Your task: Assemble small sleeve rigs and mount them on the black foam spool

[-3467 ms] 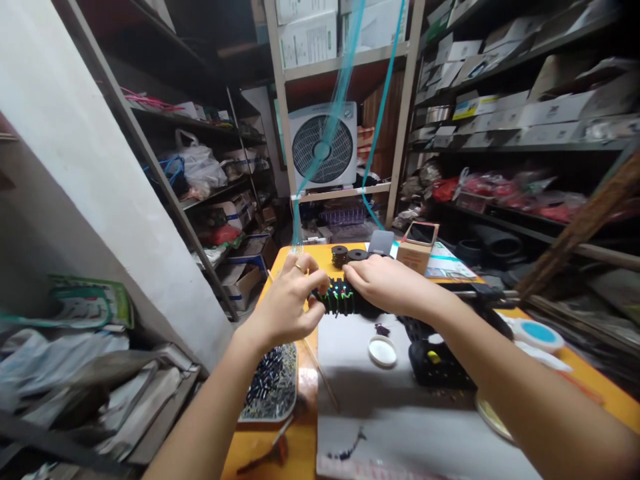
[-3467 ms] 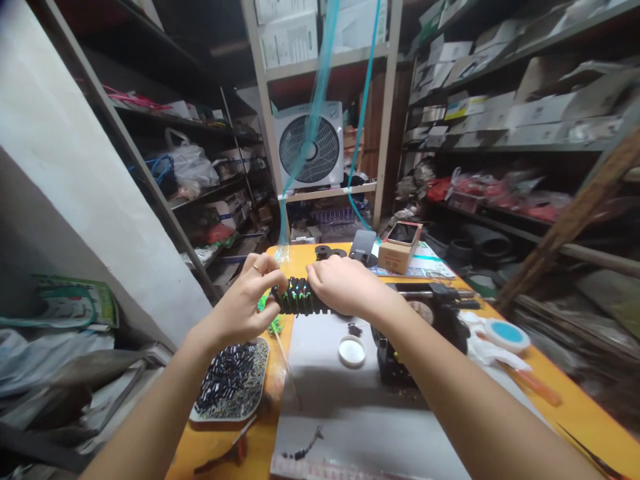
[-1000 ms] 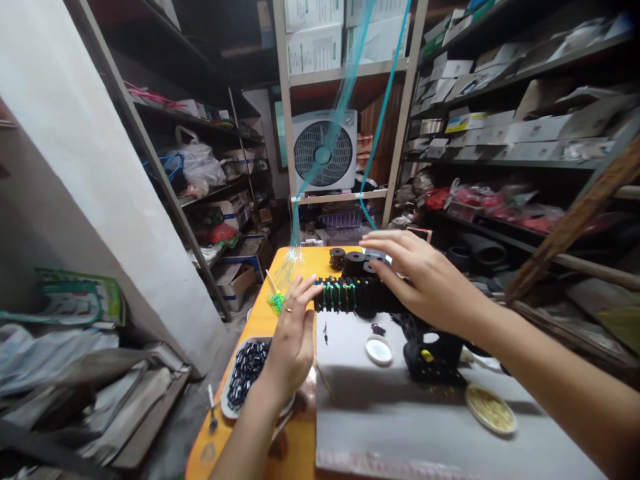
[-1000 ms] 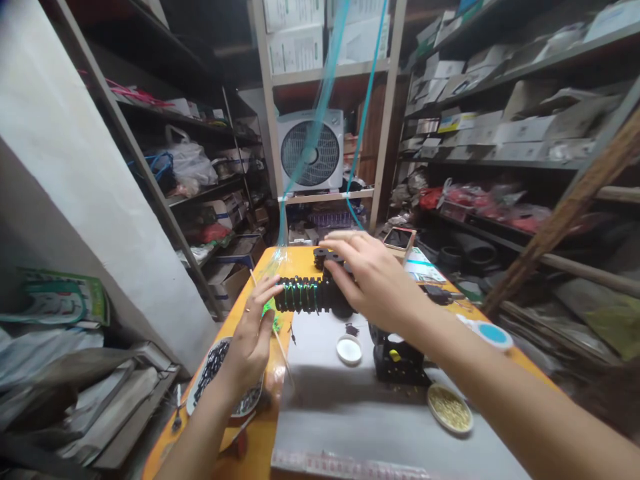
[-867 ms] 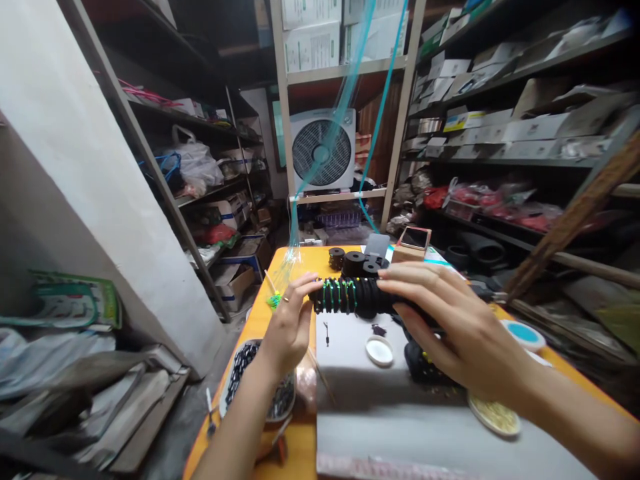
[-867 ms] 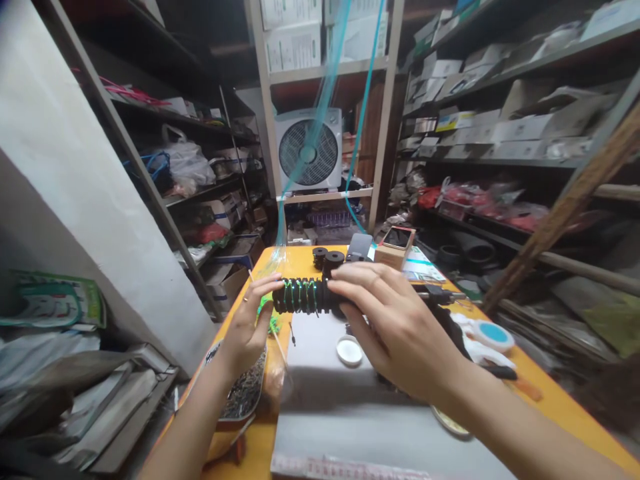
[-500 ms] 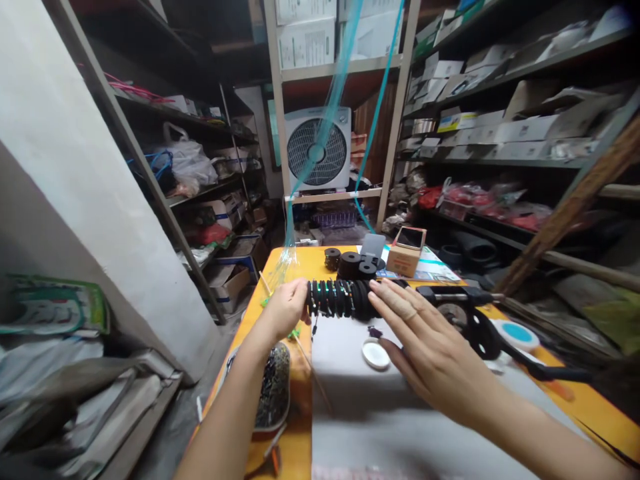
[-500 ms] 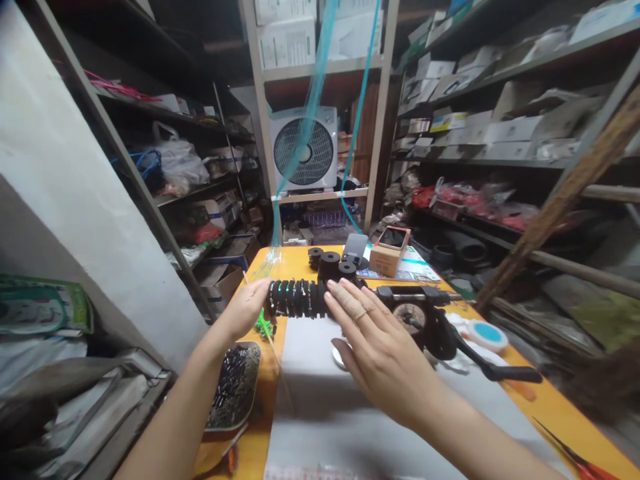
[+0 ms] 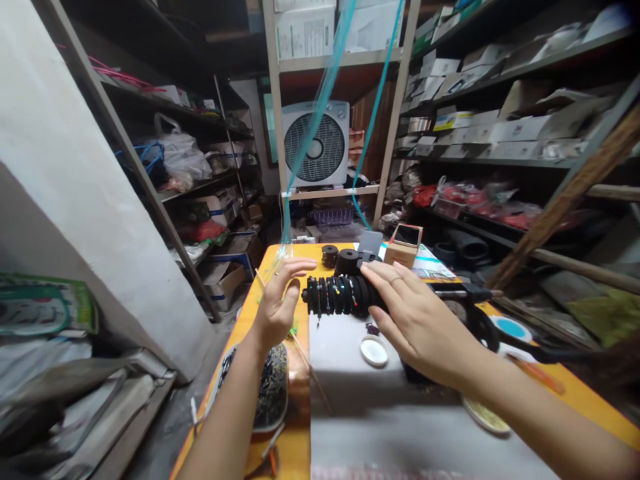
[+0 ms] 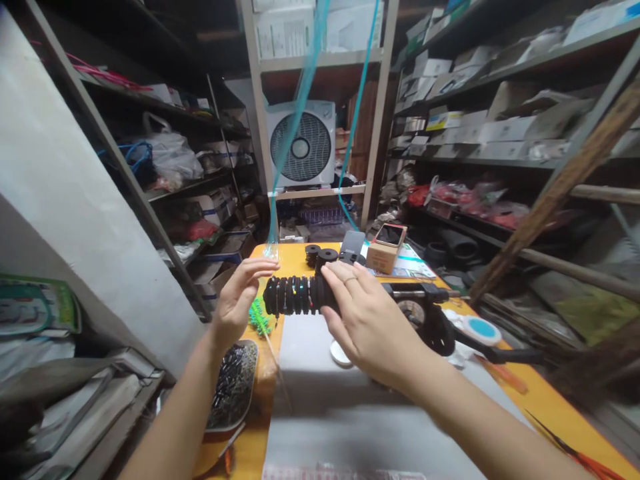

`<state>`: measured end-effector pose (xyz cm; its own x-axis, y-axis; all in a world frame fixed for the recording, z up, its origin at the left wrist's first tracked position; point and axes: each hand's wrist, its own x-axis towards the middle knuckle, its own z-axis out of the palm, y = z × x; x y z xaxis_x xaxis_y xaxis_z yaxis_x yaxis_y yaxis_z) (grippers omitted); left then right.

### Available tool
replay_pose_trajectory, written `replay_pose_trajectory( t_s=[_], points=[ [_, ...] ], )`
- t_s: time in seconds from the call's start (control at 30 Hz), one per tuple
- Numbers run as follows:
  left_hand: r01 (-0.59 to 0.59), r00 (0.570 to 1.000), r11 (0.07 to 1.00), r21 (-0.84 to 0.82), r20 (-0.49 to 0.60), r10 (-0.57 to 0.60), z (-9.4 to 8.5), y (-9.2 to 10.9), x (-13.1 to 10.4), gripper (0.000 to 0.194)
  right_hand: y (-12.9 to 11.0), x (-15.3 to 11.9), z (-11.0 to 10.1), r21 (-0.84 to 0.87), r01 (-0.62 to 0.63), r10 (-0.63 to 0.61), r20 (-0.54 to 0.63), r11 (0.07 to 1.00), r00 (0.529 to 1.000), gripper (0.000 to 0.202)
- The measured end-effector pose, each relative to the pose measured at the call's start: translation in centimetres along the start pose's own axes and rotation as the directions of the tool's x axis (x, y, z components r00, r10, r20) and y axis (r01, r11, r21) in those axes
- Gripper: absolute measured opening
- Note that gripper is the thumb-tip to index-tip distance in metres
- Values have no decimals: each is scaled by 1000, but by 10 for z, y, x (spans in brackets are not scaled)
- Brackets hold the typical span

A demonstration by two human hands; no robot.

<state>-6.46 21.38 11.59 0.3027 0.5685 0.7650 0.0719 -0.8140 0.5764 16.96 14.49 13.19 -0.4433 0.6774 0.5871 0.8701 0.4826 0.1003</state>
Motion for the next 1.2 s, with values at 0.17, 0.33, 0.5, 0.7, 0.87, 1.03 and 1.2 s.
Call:
replay_pose_trajectory(
  t_s=[0.17, 0.33, 0.5, 0.7, 0.87, 1.03, 1.2],
  points=[
    [-58, 996, 998, -9, 63, 58, 6, -4, -14, 56, 14, 30, -7, 57, -55, 44, 175, 997, 984, 46],
    [-9, 983, 1000, 25, 184, 4, 5, -2, -22, 72, 34, 56, -10, 119, -74, 28, 351, 990, 936, 60],
    [40, 985, 998, 55, 167, -49, 6, -2, -23, 59, 34, 65, -16, 207, -92, 11, 363, 974, 932, 55],
    [34, 996, 998, 44, 85, -38, 8, -6, -24, 46, -6, 7, -46, 231, -42, 83, -172, 972, 982, 33],
    [51, 995, 997, 51, 83, -56, 9, -6, -23, 51, -12, -72, -56, 203, -68, 95, -127, 977, 987, 34],
    [56, 992, 992, 115, 108, -69, 10, -3, -20, 47, 1, -133, -20, 126, -266, 250, 130, 956, 959, 18],
    [33, 995, 994, 107, 91, -43, 10, -5, -21, 48, 5, -151, 18, 8, -383, 376, 184, 924, 908, 15]
  ],
)
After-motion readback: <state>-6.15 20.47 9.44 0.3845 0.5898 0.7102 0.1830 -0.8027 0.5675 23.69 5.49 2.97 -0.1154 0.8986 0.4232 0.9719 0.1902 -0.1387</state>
